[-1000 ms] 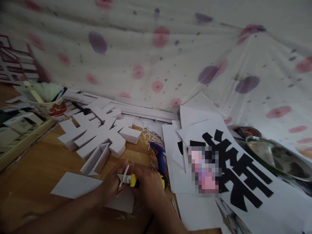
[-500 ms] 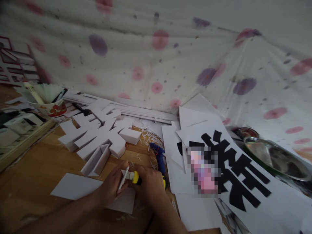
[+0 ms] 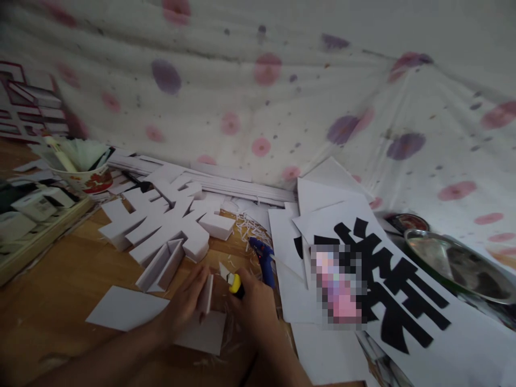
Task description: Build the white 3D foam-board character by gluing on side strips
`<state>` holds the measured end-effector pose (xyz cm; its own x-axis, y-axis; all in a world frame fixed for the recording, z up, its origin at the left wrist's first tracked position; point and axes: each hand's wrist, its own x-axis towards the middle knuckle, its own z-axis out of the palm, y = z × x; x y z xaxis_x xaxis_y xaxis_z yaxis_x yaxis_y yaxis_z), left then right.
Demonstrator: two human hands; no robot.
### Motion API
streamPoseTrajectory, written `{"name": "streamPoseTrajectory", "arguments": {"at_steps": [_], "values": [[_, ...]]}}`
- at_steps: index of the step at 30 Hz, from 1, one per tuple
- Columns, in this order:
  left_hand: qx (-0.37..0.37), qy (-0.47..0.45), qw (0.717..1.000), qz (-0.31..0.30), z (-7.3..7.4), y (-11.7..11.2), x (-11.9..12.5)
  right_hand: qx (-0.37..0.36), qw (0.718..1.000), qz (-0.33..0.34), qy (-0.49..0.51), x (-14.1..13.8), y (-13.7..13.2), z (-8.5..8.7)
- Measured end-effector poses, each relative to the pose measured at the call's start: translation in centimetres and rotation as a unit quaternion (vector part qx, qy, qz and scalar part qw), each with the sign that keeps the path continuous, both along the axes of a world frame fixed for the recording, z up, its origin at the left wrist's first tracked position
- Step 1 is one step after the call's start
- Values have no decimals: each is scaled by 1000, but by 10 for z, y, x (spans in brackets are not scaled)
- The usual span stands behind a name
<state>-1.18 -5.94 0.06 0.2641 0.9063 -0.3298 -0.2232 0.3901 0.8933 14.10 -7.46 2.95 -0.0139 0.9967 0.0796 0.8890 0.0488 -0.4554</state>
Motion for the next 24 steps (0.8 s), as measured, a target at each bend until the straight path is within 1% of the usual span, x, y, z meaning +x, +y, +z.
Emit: {"name": "streamPoseTrajectory", "arguments": {"at_steps": [2, 5, 7, 9, 13, 15, 17, 18, 20, 21, 22, 23, 24], "values": [[-12, -26, 999, 17, 0, 5, 1, 6, 998, 2, 68, -2, 0, 1], [-39, -133, 990, 19, 1, 8, 5, 16, 991, 16, 133, -4, -1, 5], [-54, -207, 977, 12, 3, 9, 8, 22, 989, 31, 145, -5, -2, 5], [-60, -255, 965, 10, 7, 8, 9, 18, 987, 45, 152, -5, -4, 4], [-74, -291, 954, 11, 15, 7, 10, 17, 984, 53, 169, -1, -4, -2], [-106, -294, 950, 6, 16, 8, 9, 26, 983, 63, 170, 3, -2, -3], [-164, -281, 945, -17, 13, 9, 9, 31, 982, 90, 165, 7, -1, -3], [-196, -262, 944, -43, 10, 9, 8, 31, 982, 103, 158, 9, 0, -2], [-239, -196, 944, -119, 5, 10, 8, 22, 981, 131, 141, 9, 1, 0], [-242, -159, 945, -153, 3, 10, 7, 15, 980, 146, 133, 9, 1, 0], [-232, -127, 949, -172, 3, 10, 7, 8, 979, 157, 129, 8, 1, 0], [-214, -106, 955, -178, 3, 10, 8, 6, 979, 163, 126, 7, 0, 1], [-189, -95, 963, -168, 4, 9, 8, 10, 979, 161, 122, 5, 0, 1]]}}
